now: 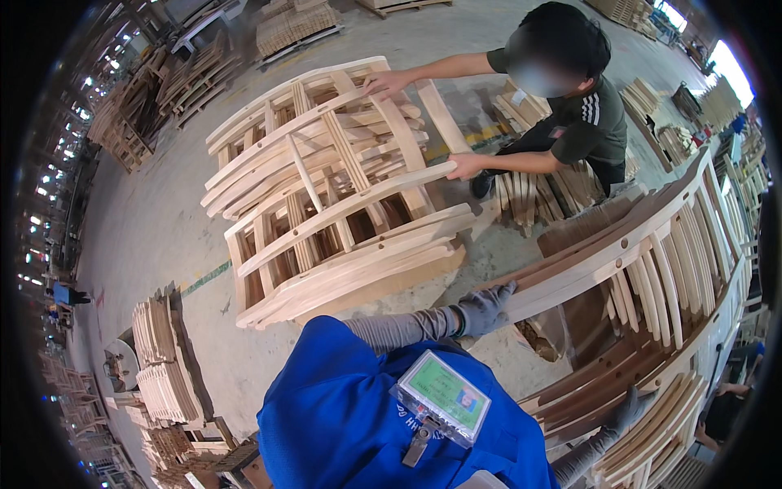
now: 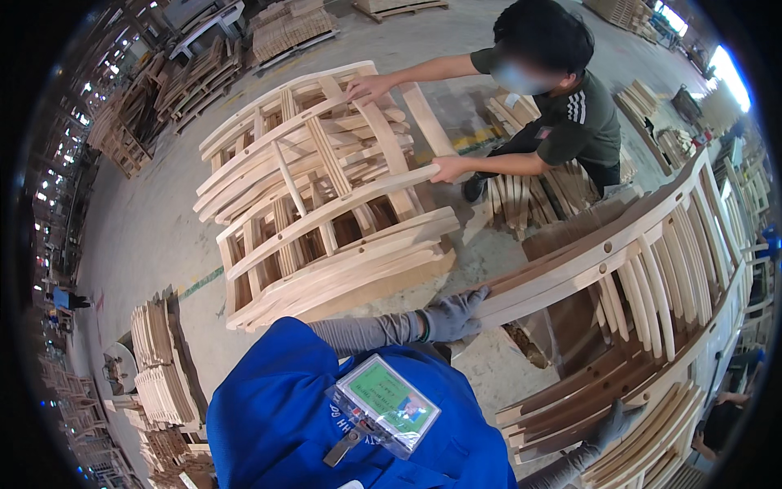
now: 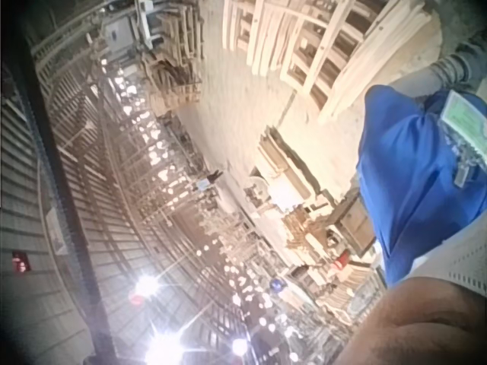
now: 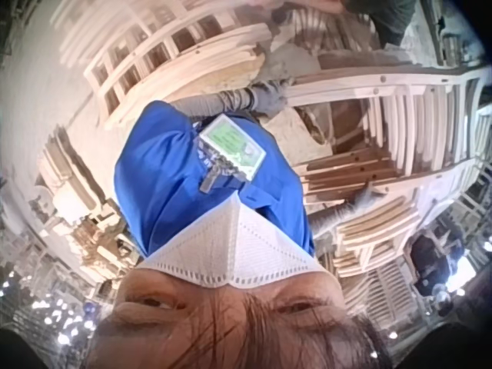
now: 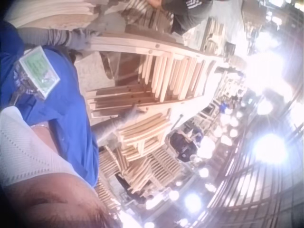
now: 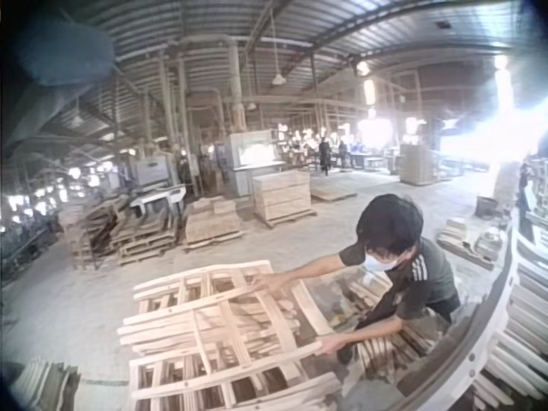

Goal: The person mixes a white substance in a can using a power drill, then walks to a workbench and applies the substance to wooden chair frames with a brush. The person handles multiple chair frames, applying the finish to various parts of the wood.

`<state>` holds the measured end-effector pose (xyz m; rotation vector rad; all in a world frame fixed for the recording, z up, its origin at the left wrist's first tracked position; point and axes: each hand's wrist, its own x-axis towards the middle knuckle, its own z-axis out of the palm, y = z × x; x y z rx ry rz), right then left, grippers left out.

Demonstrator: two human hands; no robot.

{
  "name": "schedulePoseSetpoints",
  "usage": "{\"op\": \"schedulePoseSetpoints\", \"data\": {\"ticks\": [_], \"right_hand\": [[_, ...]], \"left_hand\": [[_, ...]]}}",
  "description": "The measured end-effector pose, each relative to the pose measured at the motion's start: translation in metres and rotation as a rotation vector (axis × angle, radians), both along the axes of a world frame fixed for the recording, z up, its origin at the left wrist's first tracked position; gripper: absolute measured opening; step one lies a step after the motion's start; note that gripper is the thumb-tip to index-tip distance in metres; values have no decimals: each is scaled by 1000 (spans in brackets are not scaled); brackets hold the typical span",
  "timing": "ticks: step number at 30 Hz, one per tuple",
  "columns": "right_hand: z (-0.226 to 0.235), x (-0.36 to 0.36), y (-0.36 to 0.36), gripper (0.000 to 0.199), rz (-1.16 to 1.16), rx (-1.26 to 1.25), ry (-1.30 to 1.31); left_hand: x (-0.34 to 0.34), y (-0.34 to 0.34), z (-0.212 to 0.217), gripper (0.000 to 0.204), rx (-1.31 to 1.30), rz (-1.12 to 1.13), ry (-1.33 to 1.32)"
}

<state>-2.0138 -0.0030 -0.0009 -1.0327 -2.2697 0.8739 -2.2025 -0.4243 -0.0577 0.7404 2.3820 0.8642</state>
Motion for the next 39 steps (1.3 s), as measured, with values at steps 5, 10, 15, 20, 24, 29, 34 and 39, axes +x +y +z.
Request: {"op": "schedulePoseSetpoints", "data": {"ticks": [5,10,15,20,24,29,34,39], "right_hand": [[-3,0,0,74,2,-1,44],[0,-3,-6,73,7,77,22],[-1,-1,-5,73,-10,108,6],[-2,0,-4,73,36,68,46],[-3,-1,-2,74,42,160,8],[-6,6,-2,76,29,182,3],[-24,23,-24,81,-66,305,-14],[-10,37,-82,81,-95,152,55]], "left_hand": [[1,1,-2,78,32,21,74],[-2,3,4,75,-41,8,18],[0,2,-8,75,58,23,95],[-1,5,-2,75,33,28,-2],[0,5,-12,74,73,69,9],[-7,9,1,78,-37,-13,29],[-14,9,-11,85,80,-18,-41],[-8,12,-7,92,-32,-32,43]]}}
